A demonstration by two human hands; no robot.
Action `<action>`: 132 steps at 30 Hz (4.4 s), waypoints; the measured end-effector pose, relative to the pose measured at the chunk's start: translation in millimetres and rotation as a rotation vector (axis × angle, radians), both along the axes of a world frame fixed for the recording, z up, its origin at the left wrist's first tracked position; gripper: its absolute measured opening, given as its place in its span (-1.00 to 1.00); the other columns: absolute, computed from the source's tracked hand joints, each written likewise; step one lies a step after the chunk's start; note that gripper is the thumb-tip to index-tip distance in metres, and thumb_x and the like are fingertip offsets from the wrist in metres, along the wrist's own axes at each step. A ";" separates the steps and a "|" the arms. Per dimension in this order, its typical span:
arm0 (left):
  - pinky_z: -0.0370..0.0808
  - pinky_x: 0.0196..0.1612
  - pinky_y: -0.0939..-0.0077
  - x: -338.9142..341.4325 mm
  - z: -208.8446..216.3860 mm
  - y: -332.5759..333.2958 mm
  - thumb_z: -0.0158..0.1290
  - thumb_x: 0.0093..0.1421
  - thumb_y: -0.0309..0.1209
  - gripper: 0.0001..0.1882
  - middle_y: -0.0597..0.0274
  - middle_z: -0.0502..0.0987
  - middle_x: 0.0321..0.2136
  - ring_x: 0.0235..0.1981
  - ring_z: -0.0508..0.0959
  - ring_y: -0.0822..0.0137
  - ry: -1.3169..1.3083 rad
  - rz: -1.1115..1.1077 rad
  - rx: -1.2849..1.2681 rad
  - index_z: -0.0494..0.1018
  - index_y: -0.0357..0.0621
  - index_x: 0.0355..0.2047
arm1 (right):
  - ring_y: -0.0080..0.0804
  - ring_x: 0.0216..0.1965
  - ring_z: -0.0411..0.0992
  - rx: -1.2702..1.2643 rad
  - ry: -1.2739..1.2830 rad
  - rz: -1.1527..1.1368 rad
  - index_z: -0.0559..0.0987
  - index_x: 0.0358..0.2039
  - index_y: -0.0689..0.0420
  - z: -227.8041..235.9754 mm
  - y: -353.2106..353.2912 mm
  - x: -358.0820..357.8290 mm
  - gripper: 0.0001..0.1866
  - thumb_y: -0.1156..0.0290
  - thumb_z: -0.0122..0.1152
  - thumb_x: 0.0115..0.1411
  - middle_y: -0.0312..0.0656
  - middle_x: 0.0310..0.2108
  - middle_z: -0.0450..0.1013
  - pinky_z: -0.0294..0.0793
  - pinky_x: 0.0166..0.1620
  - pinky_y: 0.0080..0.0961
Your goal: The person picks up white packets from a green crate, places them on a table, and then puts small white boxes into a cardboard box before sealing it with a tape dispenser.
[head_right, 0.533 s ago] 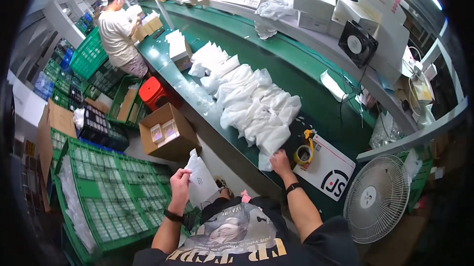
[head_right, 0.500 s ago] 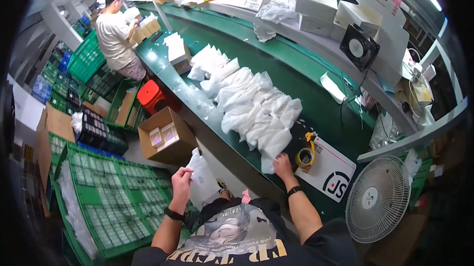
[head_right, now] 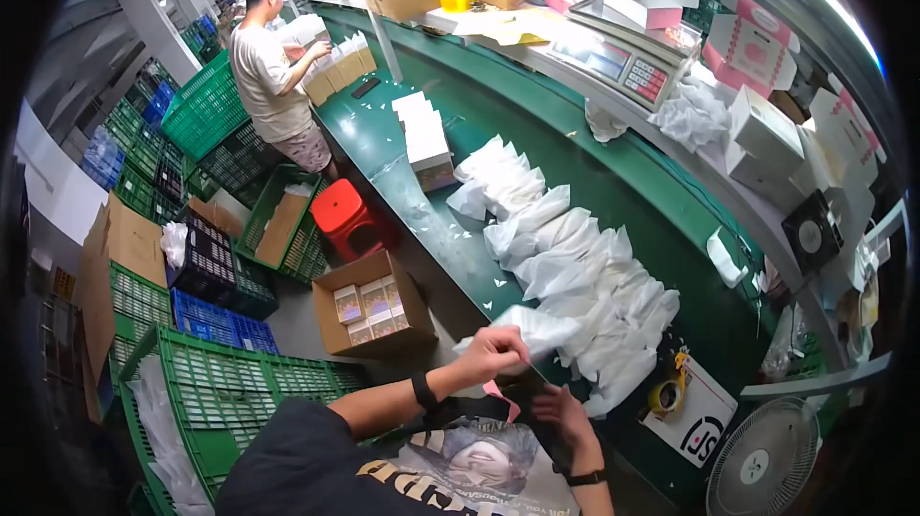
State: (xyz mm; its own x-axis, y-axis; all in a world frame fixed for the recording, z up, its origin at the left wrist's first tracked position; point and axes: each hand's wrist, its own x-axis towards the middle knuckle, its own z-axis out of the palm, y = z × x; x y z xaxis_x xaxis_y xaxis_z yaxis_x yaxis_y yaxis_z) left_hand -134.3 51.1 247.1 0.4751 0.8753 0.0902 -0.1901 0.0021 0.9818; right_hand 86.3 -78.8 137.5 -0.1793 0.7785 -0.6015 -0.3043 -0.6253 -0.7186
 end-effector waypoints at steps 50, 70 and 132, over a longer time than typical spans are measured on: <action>0.52 -0.15 0.16 -361.6 -213.5 306.2 -0.04 0.12 -0.27 -0.69 -0.02 0.60 -0.33 -0.28 0.59 -0.02 0.955 -0.342 0.093 0.54 -0.12 -0.20 | 0.16 0.21 0.18 0.597 -1.685 -0.046 0.45 0.01 0.17 -13.3 298.1 -187.4 -0.58 0.50 0.15 0.09 0.05 0.19 0.22 0.20 0.23 -0.14; -0.24 0.39 0.37 -266.1 -251.7 514.2 -0.47 0.42 -0.01 -0.31 0.04 -0.14 0.38 0.40 -0.17 0.22 0.044 0.513 -0.121 -0.20 -0.26 0.37 | -0.28 0.11 0.36 0.154 0.225 -0.083 0.40 0.13 0.24 -79.0 690.9 -312.7 -0.52 0.19 -0.26 0.39 -0.12 0.12 0.37 0.30 0.16 -0.41; 0.34 0.14 0.21 -439.6 -613.9 200.9 0.26 0.00 -0.42 -0.35 -0.07 0.35 0.00 0.07 0.39 -0.05 0.673 1.102 -0.992 0.27 -0.25 0.10 | -0.20 0.14 0.29 -0.789 -0.098 -0.117 0.23 0.23 0.13 -503.8 394.2 -597.0 -0.32 -0.13 -0.11 0.31 -0.10 0.15 0.30 0.26 0.20 -0.19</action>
State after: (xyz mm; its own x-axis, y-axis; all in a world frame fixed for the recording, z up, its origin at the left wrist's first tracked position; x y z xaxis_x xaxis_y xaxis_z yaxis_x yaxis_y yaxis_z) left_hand -573.9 252.1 -366.8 -0.6674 0.3841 -0.6380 -0.0881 0.8100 0.5797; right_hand -510.6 315.4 -366.2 -0.0409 0.1280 -0.9909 -0.3573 -0.9280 -0.1052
